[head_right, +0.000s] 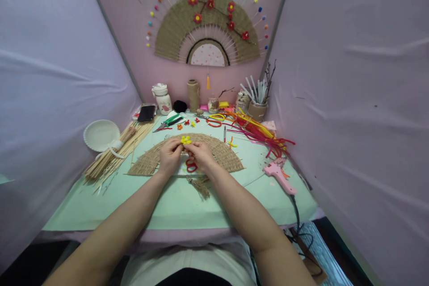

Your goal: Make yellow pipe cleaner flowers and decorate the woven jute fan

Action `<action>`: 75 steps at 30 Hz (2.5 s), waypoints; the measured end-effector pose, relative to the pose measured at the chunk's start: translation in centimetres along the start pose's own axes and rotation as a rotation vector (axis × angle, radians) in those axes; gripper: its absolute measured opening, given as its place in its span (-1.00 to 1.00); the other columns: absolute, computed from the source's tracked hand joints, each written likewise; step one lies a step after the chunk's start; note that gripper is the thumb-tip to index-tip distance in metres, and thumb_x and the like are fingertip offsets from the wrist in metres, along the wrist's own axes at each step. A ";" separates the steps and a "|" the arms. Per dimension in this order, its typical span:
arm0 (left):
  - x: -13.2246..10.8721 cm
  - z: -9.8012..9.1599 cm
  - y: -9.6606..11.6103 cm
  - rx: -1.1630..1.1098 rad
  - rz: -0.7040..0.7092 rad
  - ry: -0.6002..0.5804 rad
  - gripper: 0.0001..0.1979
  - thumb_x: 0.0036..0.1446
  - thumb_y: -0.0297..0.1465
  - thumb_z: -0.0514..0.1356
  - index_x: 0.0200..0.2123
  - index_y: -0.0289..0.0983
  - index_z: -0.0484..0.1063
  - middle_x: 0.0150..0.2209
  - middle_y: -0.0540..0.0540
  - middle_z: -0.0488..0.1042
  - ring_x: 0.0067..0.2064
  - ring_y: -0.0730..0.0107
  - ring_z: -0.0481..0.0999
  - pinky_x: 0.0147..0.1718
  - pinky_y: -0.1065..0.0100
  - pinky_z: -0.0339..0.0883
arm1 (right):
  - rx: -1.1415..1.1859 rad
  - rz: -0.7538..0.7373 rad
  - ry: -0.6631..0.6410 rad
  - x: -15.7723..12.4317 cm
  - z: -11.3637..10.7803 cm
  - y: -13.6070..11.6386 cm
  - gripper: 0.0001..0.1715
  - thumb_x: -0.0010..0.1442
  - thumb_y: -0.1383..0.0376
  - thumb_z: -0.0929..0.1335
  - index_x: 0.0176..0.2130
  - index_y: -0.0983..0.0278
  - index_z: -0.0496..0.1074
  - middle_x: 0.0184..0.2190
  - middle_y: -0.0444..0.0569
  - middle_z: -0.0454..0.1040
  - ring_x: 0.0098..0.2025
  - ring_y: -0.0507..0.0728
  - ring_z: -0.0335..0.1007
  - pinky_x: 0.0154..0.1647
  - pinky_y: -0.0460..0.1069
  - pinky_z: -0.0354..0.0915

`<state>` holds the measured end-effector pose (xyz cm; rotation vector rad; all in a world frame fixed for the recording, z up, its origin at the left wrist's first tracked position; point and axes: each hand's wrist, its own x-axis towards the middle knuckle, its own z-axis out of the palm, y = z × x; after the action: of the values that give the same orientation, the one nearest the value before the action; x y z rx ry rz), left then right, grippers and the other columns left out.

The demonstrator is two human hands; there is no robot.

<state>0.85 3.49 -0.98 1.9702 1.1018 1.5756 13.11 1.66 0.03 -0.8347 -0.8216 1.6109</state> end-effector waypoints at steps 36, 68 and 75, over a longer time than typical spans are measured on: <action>-0.1 0.1 0.1 -0.098 -0.116 -0.004 -0.87 0.00 -0.41 0.16 -0.51 -0.26 0.49 -0.43 -0.05 0.47 -0.32 0.36 0.43 -0.25 0.31 0.29 | -1.485 -1.049 0.165 -1.1 -0.9 -1.1 -0.76 0.26 0.29 0.23 -0.32 0.23 0.47 -0.27 0.01 0.44 -0.18 0.13 0.22 -0.14 0.03 0.21; 1.0 -1.0 0.2 -0.400 -0.420 -0.196 -0.82 -0.07 -0.29 0.26 -0.48 -0.31 0.50 -0.56 0.01 0.41 -0.48 0.48 0.33 -0.48 0.45 0.20 | -0.600 -0.332 0.053 0.1 -1.9 -1.9 -0.67 0.10 0.06 0.28 -0.42 0.27 0.39 -0.53 -0.14 0.38 -0.54 -0.01 0.17 -0.49 -0.09 0.12; 0.9 -1.0 0.3 -0.335 -0.383 -0.266 -0.87 -0.04 -0.42 0.18 -0.42 -0.30 0.53 -0.54 0.01 0.45 -0.47 0.46 0.38 -0.43 0.43 0.26 | -0.574 -0.205 0.070 -0.9 -1.3 -2.7 -0.70 0.01 0.08 0.34 -0.48 0.28 0.34 -0.66 -0.24 0.18 -0.62 -0.06 -0.01 -0.60 -0.12 -0.02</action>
<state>0.08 3.76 0.11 1.5789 0.9625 1.1695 15.69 1.33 1.74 -1.1544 -1.3024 1.1664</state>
